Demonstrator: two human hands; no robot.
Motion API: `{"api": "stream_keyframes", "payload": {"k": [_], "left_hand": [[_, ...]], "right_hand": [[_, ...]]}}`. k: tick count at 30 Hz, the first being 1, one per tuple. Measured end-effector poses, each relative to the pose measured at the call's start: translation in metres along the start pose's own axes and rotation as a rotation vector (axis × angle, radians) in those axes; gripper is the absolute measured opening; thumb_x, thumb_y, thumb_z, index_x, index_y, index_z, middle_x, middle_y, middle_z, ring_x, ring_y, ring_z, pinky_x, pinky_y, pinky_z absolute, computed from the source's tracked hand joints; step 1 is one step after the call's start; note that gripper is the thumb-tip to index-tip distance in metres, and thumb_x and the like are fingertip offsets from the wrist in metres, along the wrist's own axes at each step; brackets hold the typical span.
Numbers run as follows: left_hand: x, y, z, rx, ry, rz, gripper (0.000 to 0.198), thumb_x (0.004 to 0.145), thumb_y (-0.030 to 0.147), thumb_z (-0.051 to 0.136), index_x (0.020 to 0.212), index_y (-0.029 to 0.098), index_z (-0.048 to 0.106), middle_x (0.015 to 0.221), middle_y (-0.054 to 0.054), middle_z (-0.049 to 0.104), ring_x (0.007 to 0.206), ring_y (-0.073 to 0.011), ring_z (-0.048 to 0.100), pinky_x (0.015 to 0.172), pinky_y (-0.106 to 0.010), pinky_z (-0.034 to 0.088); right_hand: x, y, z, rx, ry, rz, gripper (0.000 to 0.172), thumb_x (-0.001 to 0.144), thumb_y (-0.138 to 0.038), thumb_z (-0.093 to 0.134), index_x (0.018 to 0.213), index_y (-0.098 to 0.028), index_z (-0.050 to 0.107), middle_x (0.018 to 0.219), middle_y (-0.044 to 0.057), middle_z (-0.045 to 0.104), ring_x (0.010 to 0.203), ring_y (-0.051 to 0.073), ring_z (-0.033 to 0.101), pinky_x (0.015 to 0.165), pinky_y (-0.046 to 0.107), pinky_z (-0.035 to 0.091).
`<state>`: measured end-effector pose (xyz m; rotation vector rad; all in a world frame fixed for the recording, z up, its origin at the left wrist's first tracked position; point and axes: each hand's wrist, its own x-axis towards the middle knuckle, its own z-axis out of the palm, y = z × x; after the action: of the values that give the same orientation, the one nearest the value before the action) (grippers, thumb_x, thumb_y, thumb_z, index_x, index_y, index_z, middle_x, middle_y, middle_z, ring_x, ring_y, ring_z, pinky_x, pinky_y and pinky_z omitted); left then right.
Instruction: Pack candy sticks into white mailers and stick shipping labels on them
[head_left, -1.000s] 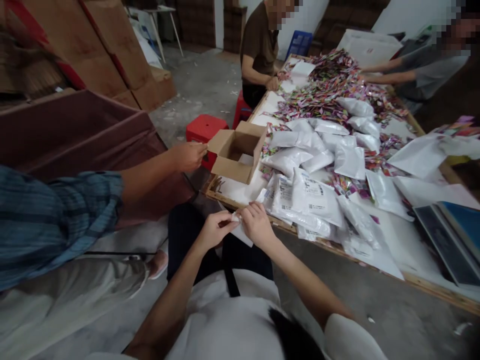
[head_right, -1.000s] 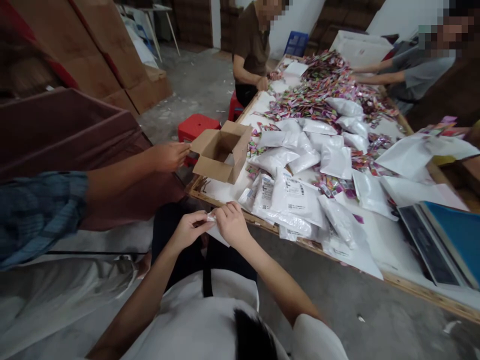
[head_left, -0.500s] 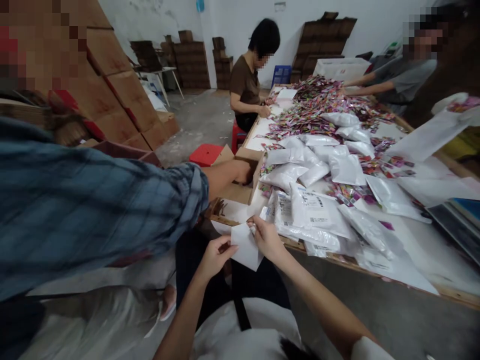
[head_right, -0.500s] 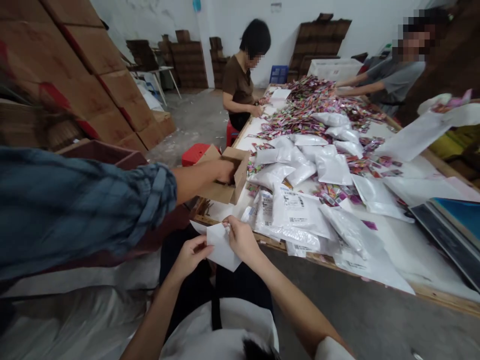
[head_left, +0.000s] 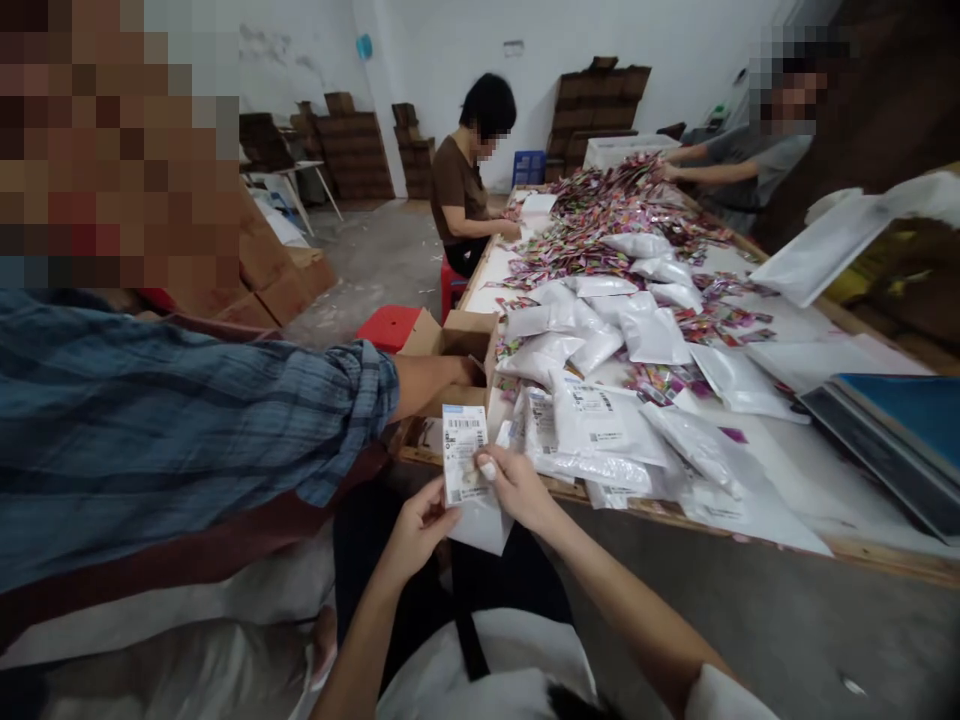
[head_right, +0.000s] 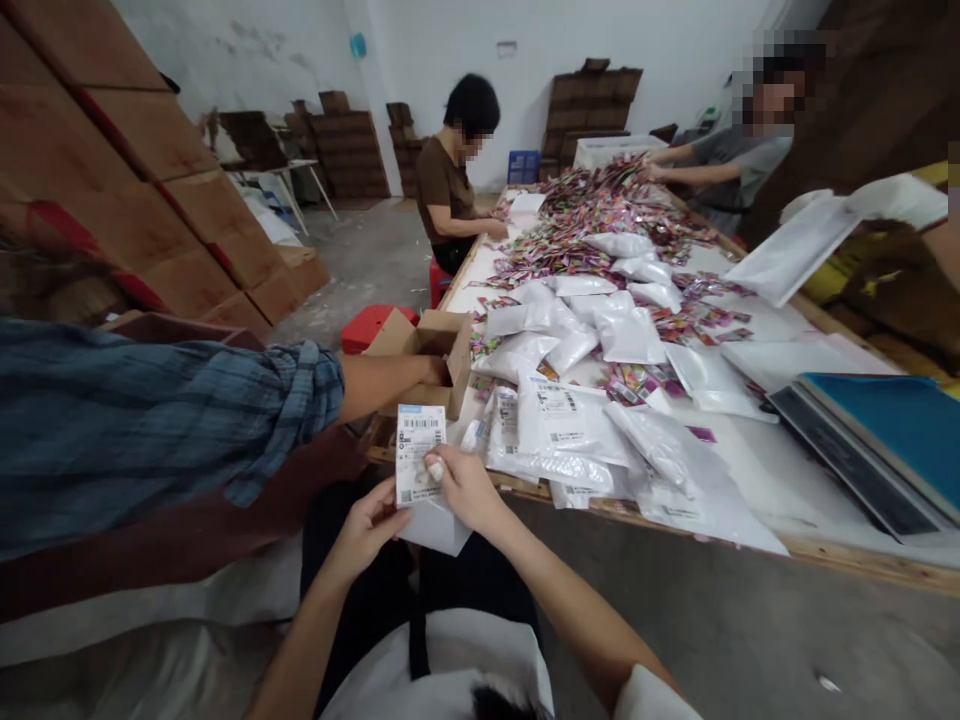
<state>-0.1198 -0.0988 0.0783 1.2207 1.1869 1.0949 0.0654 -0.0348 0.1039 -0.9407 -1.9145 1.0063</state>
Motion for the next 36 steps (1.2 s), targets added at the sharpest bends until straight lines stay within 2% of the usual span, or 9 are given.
{"api": "stream_keyframes", "payload": {"k": [2,6,12,15,23,27,30,33,36], "left_hand": [[-0.001,0.001,0.002,0.002,-0.002,0.004,0.056,0.075,0.043,0.076,0.124,0.016,0.067,0.095,-0.009,0.073,0.077,-0.0202,0.064,0.070,-0.031,0.052],[-0.002,0.001,0.004,0.021,-0.002,0.032,0.055,0.075,0.042,0.077,0.122,0.016,0.069,0.082,-0.005,0.070,0.068,-0.0172,0.060,0.063,-0.028,0.049],[0.034,0.020,0.013,-0.034,0.098,0.069,0.057,0.072,0.043,0.077,0.118,0.012,0.067,0.070,0.000,0.062,0.054,-0.0105,0.047,0.048,-0.022,0.038],[0.048,0.025,0.015,-0.047,0.118,0.094,0.059,0.071,0.044,0.078,0.118,0.011,0.066,0.072,0.000,0.061,0.056,-0.0106,0.048,0.048,-0.021,0.039],[0.011,-0.026,-0.009,-0.001,0.084,-0.080,0.060,0.068,0.050,0.079,0.114,0.012,0.068,0.070,0.001,0.058,0.059,-0.0119,0.049,0.049,-0.022,0.039],[-0.010,-0.051,-0.038,0.091,0.151,-0.188,0.062,0.064,0.056,0.078,0.108,0.013,0.070,0.071,0.001,0.058,0.058,-0.0126,0.050,0.048,-0.023,0.039],[-0.026,-0.074,-0.062,0.198,0.253,-0.238,0.058,0.058,0.059,0.078,0.096,0.015,0.071,0.065,0.003,0.056,0.056,-0.0135,0.051,0.049,-0.025,0.040],[-0.037,-0.096,-0.076,0.210,0.293,-0.331,0.063,0.051,0.061,0.080,0.094,0.017,0.070,0.063,0.003,0.058,0.055,-0.0150,0.053,0.048,-0.026,0.041],[-0.033,-0.102,-0.072,0.169,0.252,-0.387,0.067,0.049,0.060,0.081,0.098,0.017,0.069,0.066,0.001,0.062,0.057,-0.0171,0.056,0.048,-0.026,0.042]], "right_hand": [[-0.007,-0.004,0.003,-0.115,0.006,-0.049,0.019,0.089,-0.037,0.060,0.093,-0.019,0.056,0.085,0.003,0.063,0.072,0.016,0.058,0.065,0.026,0.045],[-0.014,-0.005,0.008,-0.402,0.038,-0.115,0.035,0.076,-0.023,0.069,0.107,-0.020,0.053,0.107,0.008,0.061,0.086,0.020,0.062,0.069,0.029,0.048],[0.039,-0.004,-0.007,-0.279,0.134,-0.101,0.010,0.081,-0.013,0.055,0.089,-0.020,0.055,0.075,-0.001,0.059,0.063,0.014,0.052,0.061,0.024,0.040],[0.054,-0.004,-0.019,-0.242,0.188,-0.059,0.004,0.083,-0.018,0.057,0.086,-0.019,0.060,0.071,-0.001,0.060,0.061,0.013,0.050,0.060,0.024,0.037],[0.042,0.005,-0.053,-0.143,0.087,0.001,0.011,0.082,-0.022,0.058,0.076,-0.019,0.067,0.060,-0.002,0.056,0.056,0.012,0.047,0.056,0.023,0.034],[0.060,-0.019,-0.090,-0.239,0.125,-0.072,0.010,0.079,-0.019,0.059,0.075,-0.019,0.068,0.059,-0.003,0.055,0.057,0.012,0.048,0.057,0.023,0.034],[0.060,-0.037,-0.137,-0.348,0.261,-0.095,0.011,0.081,-0.018,0.059,0.078,-0.018,0.069,0.062,-0.002,0.058,0.056,0.011,0.047,0.058,0.023,0.035],[0.041,-0.047,-0.194,-0.422,0.496,-0.050,0.013,0.086,-0.026,0.061,0.086,-0.016,0.070,0.067,-0.001,0.058,0.055,0.009,0.045,0.056,0.023,0.035],[0.010,-0.049,-0.248,-0.448,0.652,0.051,0.021,0.088,-0.035,0.065,0.088,-0.015,0.070,0.065,-0.001,0.056,0.054,0.008,0.045,0.053,0.022,0.032]]}}
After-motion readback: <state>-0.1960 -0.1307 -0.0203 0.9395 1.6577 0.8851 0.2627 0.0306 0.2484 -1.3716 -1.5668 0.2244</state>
